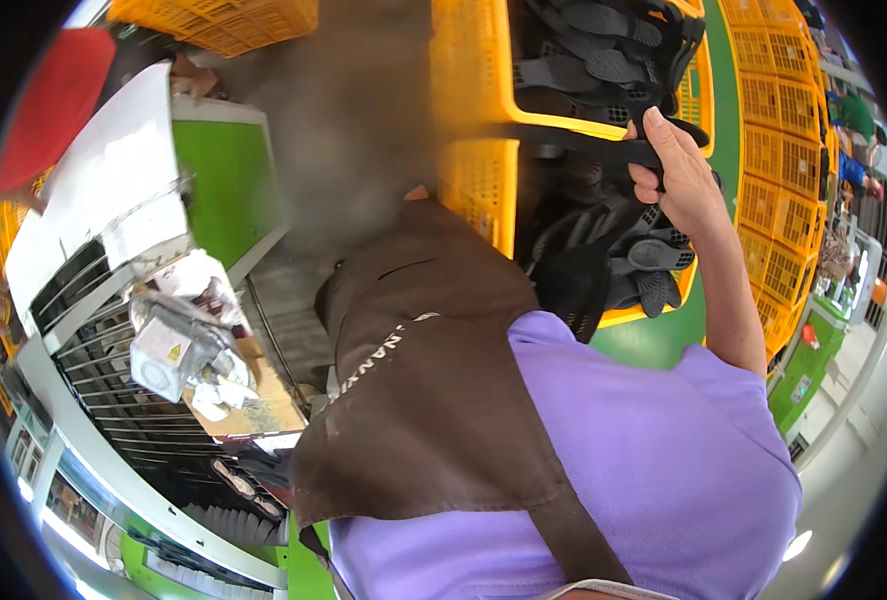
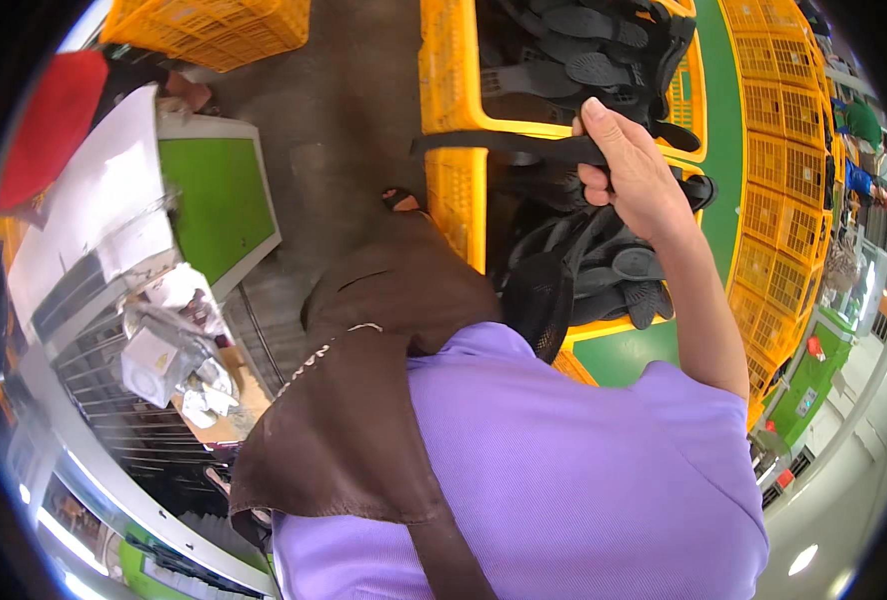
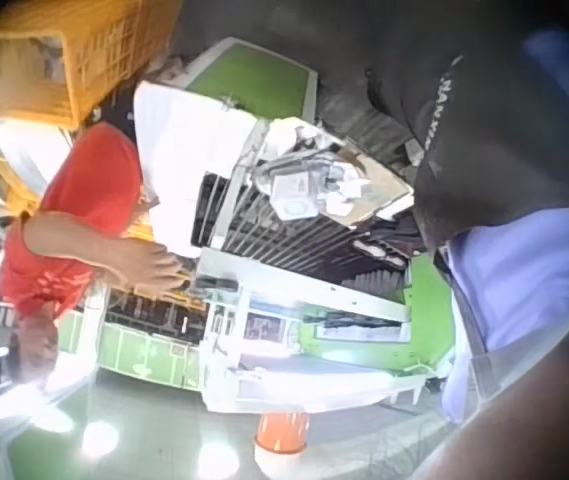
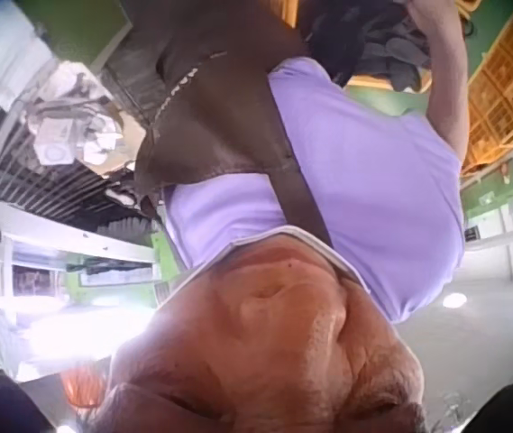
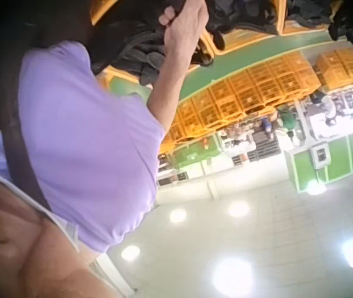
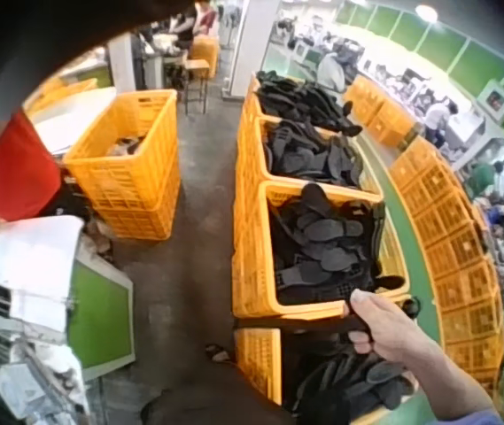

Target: The person retrieves shoe soles from a crate, applies liquid to the soles using a brush, and places them onto a conveyor inside a machine.

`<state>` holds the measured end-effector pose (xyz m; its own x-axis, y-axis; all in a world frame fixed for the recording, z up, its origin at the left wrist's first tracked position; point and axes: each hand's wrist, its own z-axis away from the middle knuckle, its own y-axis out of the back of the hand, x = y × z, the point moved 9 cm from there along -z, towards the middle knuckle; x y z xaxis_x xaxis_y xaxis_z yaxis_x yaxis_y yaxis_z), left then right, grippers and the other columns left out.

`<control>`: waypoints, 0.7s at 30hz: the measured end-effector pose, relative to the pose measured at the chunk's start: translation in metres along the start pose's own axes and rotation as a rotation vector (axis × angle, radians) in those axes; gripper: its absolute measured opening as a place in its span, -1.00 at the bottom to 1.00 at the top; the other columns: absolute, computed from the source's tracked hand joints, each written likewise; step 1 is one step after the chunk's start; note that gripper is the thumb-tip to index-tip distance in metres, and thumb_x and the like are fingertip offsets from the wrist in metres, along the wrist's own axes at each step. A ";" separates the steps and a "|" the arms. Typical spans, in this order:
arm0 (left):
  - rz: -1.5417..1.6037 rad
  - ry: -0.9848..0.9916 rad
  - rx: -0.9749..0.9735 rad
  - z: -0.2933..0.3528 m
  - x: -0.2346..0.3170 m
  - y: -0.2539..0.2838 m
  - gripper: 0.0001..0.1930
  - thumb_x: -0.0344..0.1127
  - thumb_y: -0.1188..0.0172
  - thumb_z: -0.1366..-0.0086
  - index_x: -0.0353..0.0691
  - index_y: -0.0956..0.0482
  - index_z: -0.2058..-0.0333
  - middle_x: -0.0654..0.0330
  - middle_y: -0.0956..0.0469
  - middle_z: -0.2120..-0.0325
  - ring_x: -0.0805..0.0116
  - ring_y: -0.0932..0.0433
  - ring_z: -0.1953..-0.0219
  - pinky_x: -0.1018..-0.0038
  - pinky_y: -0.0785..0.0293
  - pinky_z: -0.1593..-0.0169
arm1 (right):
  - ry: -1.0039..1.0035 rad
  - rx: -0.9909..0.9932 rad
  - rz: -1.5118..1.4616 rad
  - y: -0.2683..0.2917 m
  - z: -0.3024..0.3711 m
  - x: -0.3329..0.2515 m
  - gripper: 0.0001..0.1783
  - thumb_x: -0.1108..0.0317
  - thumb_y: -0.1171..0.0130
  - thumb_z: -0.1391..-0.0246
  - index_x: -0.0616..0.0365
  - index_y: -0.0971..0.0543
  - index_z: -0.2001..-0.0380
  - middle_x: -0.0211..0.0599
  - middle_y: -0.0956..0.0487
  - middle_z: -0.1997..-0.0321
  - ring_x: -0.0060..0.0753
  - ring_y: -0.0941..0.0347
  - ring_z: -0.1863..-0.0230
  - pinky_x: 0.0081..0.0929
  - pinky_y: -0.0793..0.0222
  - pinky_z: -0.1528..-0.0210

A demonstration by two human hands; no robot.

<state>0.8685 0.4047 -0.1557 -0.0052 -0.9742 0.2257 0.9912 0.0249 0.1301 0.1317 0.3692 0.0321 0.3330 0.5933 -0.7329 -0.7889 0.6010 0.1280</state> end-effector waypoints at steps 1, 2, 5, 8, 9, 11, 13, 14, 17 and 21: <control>-0.035 0.007 0.004 0.004 -0.002 -0.011 -0.60 -0.03 0.05 -0.35 -0.21 -0.46 0.04 0.17 -0.52 0.30 0.26 -0.48 0.20 0.47 -0.36 0.06 | -0.056 0.035 -0.005 0.026 -0.008 0.010 -0.56 -0.09 0.05 -0.24 0.11 -0.38 0.36 -0.54 -0.18 0.56 -0.73 -0.05 0.62 -0.74 0.03 0.60; -0.068 0.012 0.008 0.008 -0.004 -0.020 -0.60 -0.04 0.05 -0.35 -0.21 -0.46 0.04 0.17 -0.52 0.29 0.26 -0.48 0.20 0.46 -0.36 0.06 | -0.072 0.038 -0.007 0.048 -0.015 0.016 -0.56 -0.09 0.05 -0.24 0.11 -0.38 0.36 -0.54 -0.18 0.56 -0.73 -0.05 0.62 -0.74 0.03 0.60; -0.165 0.013 0.023 0.017 -0.001 -0.040 -0.60 -0.05 0.04 -0.35 -0.22 -0.46 0.03 0.17 -0.52 0.29 0.26 -0.48 0.19 0.46 -0.36 0.06 | -0.248 0.060 0.072 0.109 -0.034 0.052 -0.54 -0.12 0.02 -0.21 0.11 -0.37 0.35 -0.56 -0.13 0.55 -0.72 -0.05 0.59 -0.73 0.00 0.59; -0.244 0.007 0.033 0.024 0.000 -0.051 -0.61 -0.06 0.04 -0.35 -0.22 -0.45 0.03 0.16 -0.52 0.28 0.25 -0.48 0.19 0.46 -0.36 0.05 | -0.303 0.112 0.136 0.160 -0.057 0.078 -0.52 -0.15 -0.02 -0.18 0.11 -0.37 0.31 -0.57 -0.14 0.49 -0.72 -0.08 0.56 -0.72 -0.05 0.57; -0.262 0.003 0.037 0.024 -0.003 -0.054 -0.61 -0.06 0.04 -0.35 -0.22 -0.45 0.02 0.16 -0.52 0.27 0.25 -0.48 0.19 0.46 -0.36 0.05 | -0.305 0.104 0.139 0.173 -0.066 0.085 -0.52 -0.15 -0.02 -0.18 0.11 -0.37 0.31 -0.57 -0.14 0.49 -0.72 -0.08 0.56 -0.72 -0.05 0.57; -0.293 -0.004 0.037 0.025 -0.010 -0.064 -0.61 -0.06 0.03 -0.34 -0.22 -0.45 0.02 0.15 -0.52 0.27 0.25 -0.48 0.18 0.45 -0.36 0.05 | -0.332 0.048 0.124 0.197 -0.081 0.102 -0.54 -0.13 -0.01 -0.19 0.11 -0.37 0.31 -0.57 -0.14 0.50 -0.72 -0.08 0.56 -0.73 -0.04 0.57; -0.317 -0.010 0.043 0.027 -0.019 -0.070 -0.61 -0.07 0.03 -0.34 -0.22 -0.45 0.02 0.15 -0.52 0.26 0.24 -0.48 0.18 0.45 -0.36 0.05 | -0.324 0.004 0.120 0.204 -0.095 0.108 -0.54 -0.11 0.00 -0.20 0.11 -0.37 0.30 -0.58 -0.15 0.50 -0.73 -0.09 0.56 -0.74 -0.04 0.58; -0.327 -0.013 0.046 0.028 -0.024 -0.072 -0.61 -0.07 0.03 -0.34 -0.22 -0.45 0.01 0.15 -0.52 0.26 0.24 -0.48 0.18 0.45 -0.36 0.04 | -0.343 -0.004 0.135 0.207 -0.101 0.110 -0.55 -0.11 0.00 -0.20 0.11 -0.37 0.31 -0.58 -0.16 0.50 -0.73 -0.09 0.56 -0.73 -0.04 0.58; -0.362 -0.017 0.065 0.036 -0.037 -0.066 -0.61 -0.08 0.02 -0.34 -0.22 -0.45 0.01 0.14 -0.52 0.25 0.24 -0.48 0.18 0.45 -0.36 0.04 | -0.411 -0.049 0.180 0.213 -0.115 0.117 -0.55 -0.12 0.01 -0.20 0.10 -0.39 0.34 -0.57 -0.19 0.49 -0.73 -0.11 0.57 -0.74 -0.08 0.58; -0.399 -0.031 0.076 0.038 -0.052 -0.066 -0.61 -0.10 0.02 -0.34 -0.22 -0.44 0.00 0.14 -0.52 0.24 0.23 -0.48 0.17 0.44 -0.36 0.04 | -0.430 0.046 0.178 0.232 -0.129 0.139 -0.59 -0.09 -0.01 -0.20 0.07 -0.43 0.33 -0.56 -0.27 0.55 -0.69 -0.21 0.57 -0.67 -0.21 0.54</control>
<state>0.7982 0.4627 -0.1391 -0.3930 -0.9033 0.1719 0.8978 -0.3365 0.2840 -0.0714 0.5222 -0.1265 0.3863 0.8517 -0.3542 -0.8329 0.4871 0.2629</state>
